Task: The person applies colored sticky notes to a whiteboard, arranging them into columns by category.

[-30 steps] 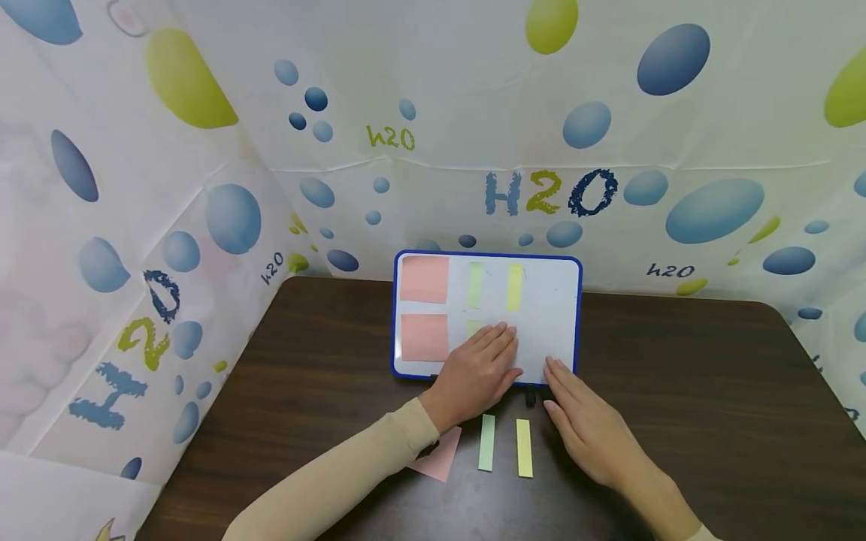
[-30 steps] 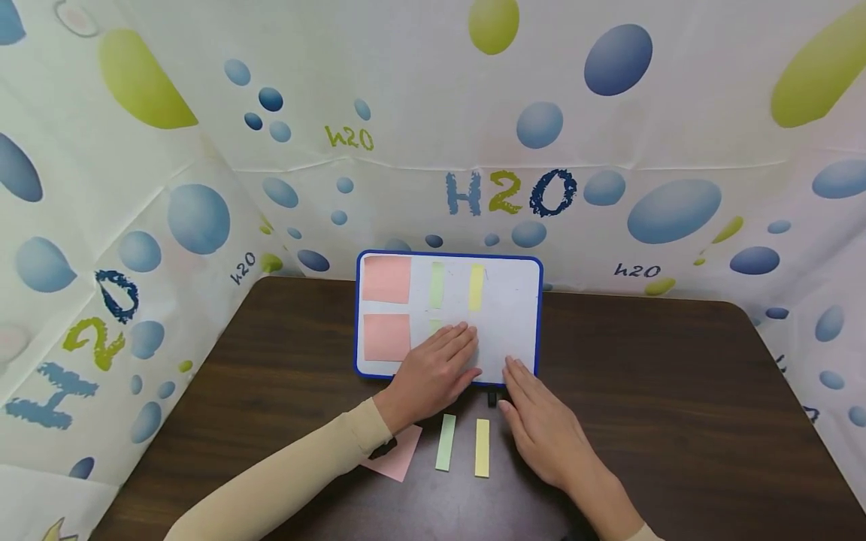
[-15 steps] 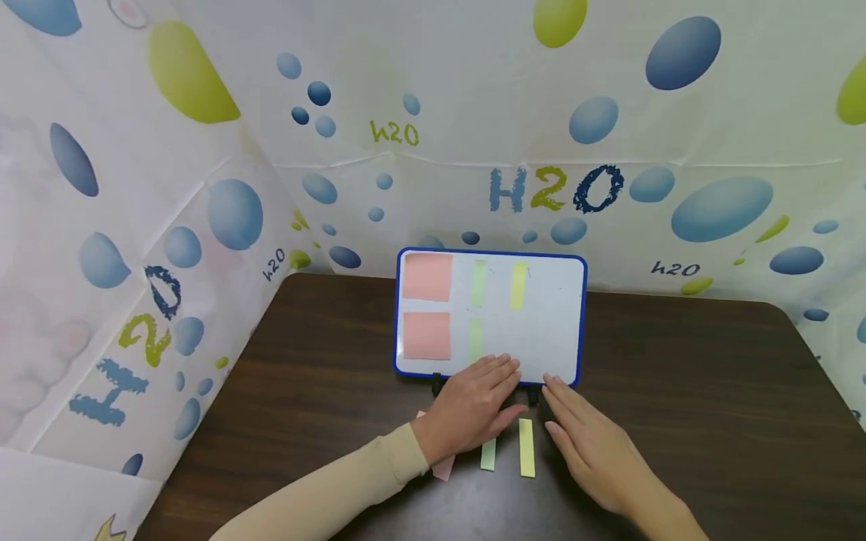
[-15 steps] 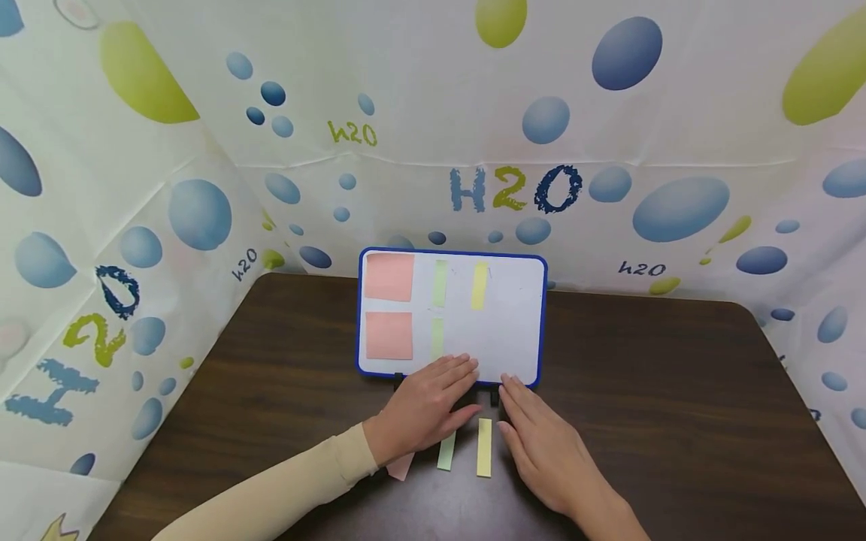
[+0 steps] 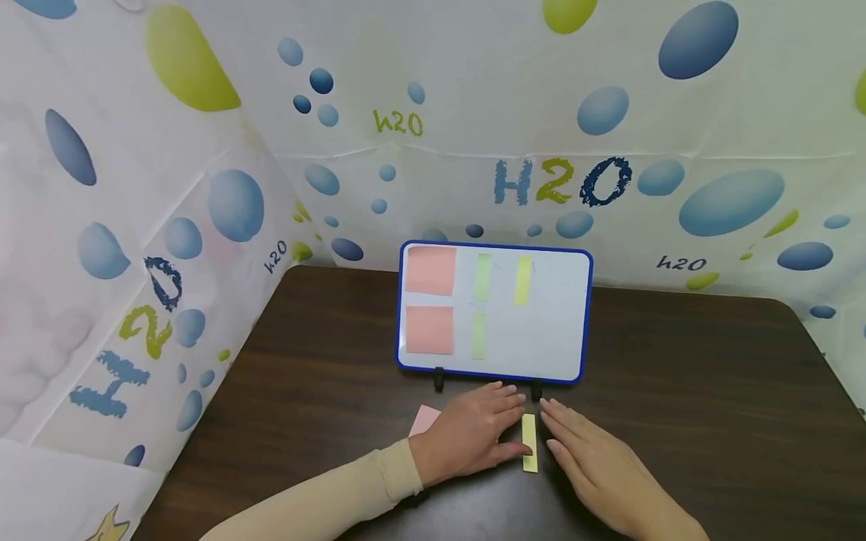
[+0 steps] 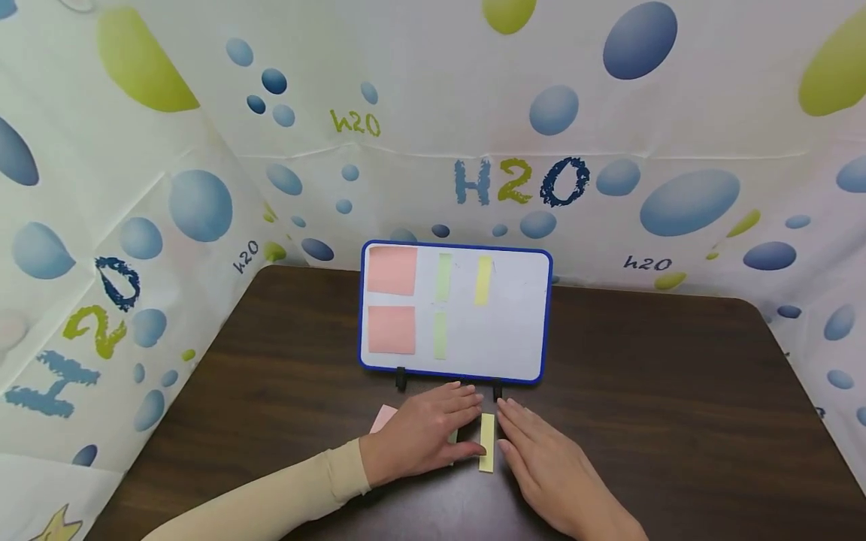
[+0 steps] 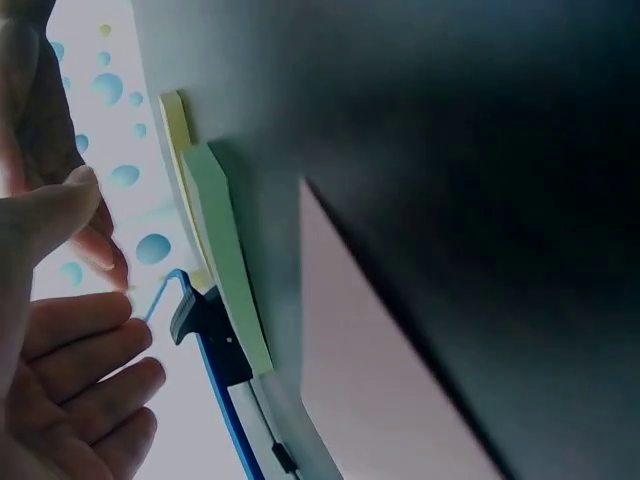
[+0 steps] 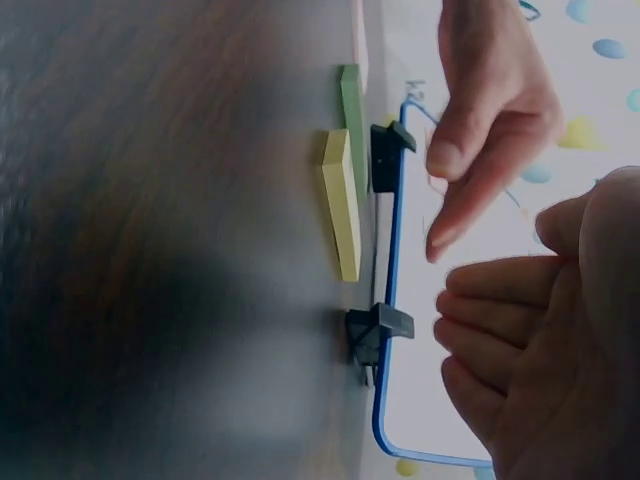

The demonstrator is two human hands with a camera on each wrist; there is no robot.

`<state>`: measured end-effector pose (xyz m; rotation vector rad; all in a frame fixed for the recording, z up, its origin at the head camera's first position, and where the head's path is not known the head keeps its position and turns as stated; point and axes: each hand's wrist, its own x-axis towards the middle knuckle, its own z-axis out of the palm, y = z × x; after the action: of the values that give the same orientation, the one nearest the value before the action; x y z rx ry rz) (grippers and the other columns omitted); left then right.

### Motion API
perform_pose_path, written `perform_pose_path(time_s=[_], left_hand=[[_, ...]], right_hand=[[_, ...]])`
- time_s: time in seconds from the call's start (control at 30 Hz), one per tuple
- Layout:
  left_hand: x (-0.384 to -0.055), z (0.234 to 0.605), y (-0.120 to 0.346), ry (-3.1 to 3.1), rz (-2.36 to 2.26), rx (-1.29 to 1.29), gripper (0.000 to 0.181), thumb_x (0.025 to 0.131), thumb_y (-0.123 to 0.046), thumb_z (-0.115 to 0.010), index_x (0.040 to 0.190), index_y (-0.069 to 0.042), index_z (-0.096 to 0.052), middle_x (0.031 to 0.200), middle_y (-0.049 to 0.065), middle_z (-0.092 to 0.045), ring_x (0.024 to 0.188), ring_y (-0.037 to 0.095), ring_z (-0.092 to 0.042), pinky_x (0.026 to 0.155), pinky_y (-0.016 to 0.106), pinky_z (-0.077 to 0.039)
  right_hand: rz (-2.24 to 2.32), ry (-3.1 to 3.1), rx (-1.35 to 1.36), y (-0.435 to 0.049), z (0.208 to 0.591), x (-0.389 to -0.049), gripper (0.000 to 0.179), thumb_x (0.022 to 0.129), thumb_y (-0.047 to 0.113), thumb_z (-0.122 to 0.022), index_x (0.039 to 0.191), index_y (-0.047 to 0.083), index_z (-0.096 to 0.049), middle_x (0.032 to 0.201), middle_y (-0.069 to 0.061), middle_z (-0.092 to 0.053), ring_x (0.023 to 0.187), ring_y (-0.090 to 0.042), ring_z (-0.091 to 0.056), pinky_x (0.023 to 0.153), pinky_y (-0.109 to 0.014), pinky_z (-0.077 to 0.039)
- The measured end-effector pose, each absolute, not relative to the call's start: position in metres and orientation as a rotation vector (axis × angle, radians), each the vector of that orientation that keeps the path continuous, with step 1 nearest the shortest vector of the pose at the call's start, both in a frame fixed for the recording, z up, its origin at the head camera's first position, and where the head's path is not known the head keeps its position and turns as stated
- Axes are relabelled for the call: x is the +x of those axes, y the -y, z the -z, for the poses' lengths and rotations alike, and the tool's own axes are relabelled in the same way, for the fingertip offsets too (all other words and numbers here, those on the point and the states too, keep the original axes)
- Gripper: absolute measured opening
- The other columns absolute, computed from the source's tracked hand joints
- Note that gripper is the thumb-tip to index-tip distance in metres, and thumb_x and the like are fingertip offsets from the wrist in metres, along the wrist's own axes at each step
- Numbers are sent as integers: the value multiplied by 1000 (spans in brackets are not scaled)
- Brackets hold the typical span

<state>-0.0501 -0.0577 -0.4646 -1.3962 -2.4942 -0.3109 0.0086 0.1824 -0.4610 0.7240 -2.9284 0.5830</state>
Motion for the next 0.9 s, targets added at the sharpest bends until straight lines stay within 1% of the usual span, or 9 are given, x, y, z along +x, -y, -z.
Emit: perform_pose_path(time_s=[0.07, 0.13, 0.4, 0.67, 0.8, 0.9], left_hand=[[-49, 465, 57, 2502, 280, -1417, 53, 99, -55, -60, 123, -11, -74, 132, 4, -71, 129, 17, -64, 117, 32, -45], [-48, 465, 57, 2520, 253, -1437, 54, 98, -57, -60, 124, -11, -73, 132, 2, -71, 129, 16, -64, 117, 31, -44], [-46, 468, 57, 2577, 124, -1523, 57, 98, -58, -60, 131, -12, -70, 135, 1, -69, 133, 15, -61, 118, 28, -43], [-46, 470, 51, 2599, 107, -1558, 58, 98, -58, -58, 134, -13, -67, 137, 0, -68, 133, 14, -60, 119, 29, -42], [-46, 470, 49, 2600, 121, -1550, 58, 96, -59, -60, 131, -13, -69, 135, 0, -69, 131, 14, -62, 117, 29, -44], [-46, 471, 48, 2603, 135, -1544, 57, 96, -59, -60, 129, -14, -70, 134, 0, -70, 130, 14, -62, 116, 29, -45]], right_hand=[[-590, 2982, 713, -183, 460, 9, 43, 107, 36, -52, 145, 16, -59, 155, 9, -51, 141, -14, -52, 107, -44, -54], [-611, 3030, 720, -183, 459, 9, 44, 108, 38, -50, 146, 18, -58, 156, 9, -49, 142, -14, -51, 107, -46, -54], [-579, 3054, 930, -183, 464, 10, 48, 110, 40, -41, 148, 14, -55, 155, 3, -52, 142, -17, -52, 107, -46, -53], [-604, 3081, 948, -183, 465, 11, 50, 111, 43, -38, 148, 14, -54, 155, 2, -52, 140, -18, -53, 107, -46, -53], [-610, 3098, 943, -184, 465, 12, 51, 111, 44, -36, 148, 14, -55, 156, 2, -51, 141, -17, -53, 108, -46, -53], [-616, 3072, 955, -184, 466, 12, 50, 111, 42, -38, 148, 14, -55, 155, 2, -52, 140, -17, -53, 107, -45, -54]])
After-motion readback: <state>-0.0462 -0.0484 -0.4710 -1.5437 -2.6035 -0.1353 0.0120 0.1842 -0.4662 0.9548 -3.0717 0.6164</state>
